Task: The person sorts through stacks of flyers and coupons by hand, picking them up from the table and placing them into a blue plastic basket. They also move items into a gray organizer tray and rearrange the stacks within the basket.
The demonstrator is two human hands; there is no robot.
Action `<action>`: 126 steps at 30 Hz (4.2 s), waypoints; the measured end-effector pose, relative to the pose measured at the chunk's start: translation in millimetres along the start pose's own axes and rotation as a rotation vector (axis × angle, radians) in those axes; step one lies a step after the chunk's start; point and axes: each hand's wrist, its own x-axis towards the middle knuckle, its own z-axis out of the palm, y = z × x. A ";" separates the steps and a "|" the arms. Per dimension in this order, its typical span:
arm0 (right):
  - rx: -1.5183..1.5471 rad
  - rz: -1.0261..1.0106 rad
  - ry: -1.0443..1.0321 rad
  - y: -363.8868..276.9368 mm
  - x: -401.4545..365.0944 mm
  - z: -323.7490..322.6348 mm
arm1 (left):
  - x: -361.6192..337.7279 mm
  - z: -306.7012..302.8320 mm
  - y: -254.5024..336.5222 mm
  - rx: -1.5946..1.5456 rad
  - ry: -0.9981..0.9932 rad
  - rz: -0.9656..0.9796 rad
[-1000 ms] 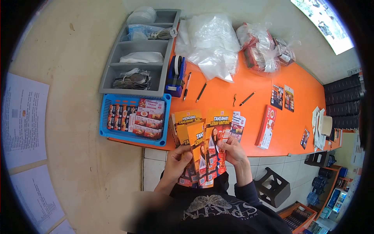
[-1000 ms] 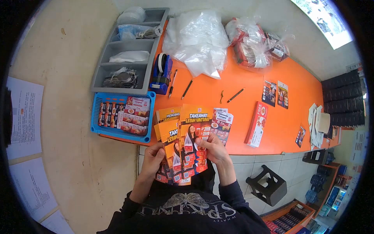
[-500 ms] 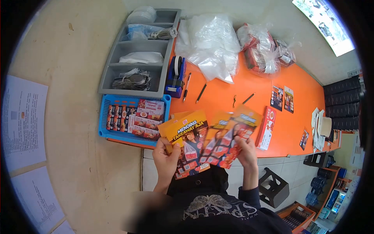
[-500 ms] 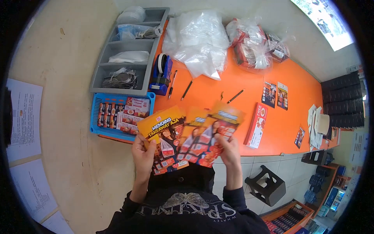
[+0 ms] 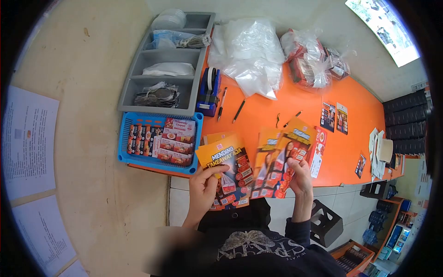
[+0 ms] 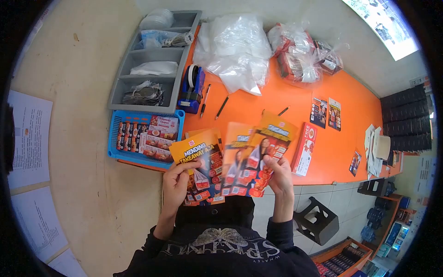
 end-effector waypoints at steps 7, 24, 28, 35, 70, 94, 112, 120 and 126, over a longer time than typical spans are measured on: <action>-0.250 -0.064 -0.023 9.8 -1.4 18.0 | -5.1 16.9 0.5 0.033 0.005 -0.025; -0.100 0.103 -0.147 8.9 -14.4 13.4 | -9.4 17.7 0.9 -0.201 0.065 -0.135; -0.264 0.142 -0.176 15.9 -15.3 28.3 | -11.3 22.1 4.3 -0.236 0.062 -0.151; -0.139 -0.173 0.106 -16.5 -11.1 -18.5 | -12.5 11.8 3.4 -0.289 0.119 -0.190; -0.086 0.160 -0.182 27.3 -4.0 22.0 | -22.0 13.3 1.6 -0.420 -0.094 -0.121; 0.193 0.042 -0.166 20.5 6.5 -14.0 | -11.5 18.6 12.7 -0.625 -0.008 -0.203; -0.167 -0.038 -0.102 -1.6 -14.7 8.9 | -2.8 36.6 16.5 0.316 -0.132 0.048; -0.131 0.013 -0.065 -15.4 -18.7 -11.9 | 5.9 74.3 17.4 0.029 -0.175 -0.058; -0.160 -0.024 0.011 -44.4 -28.2 -63.1 | 19.7 128.8 18.0 0.113 -0.258 -0.088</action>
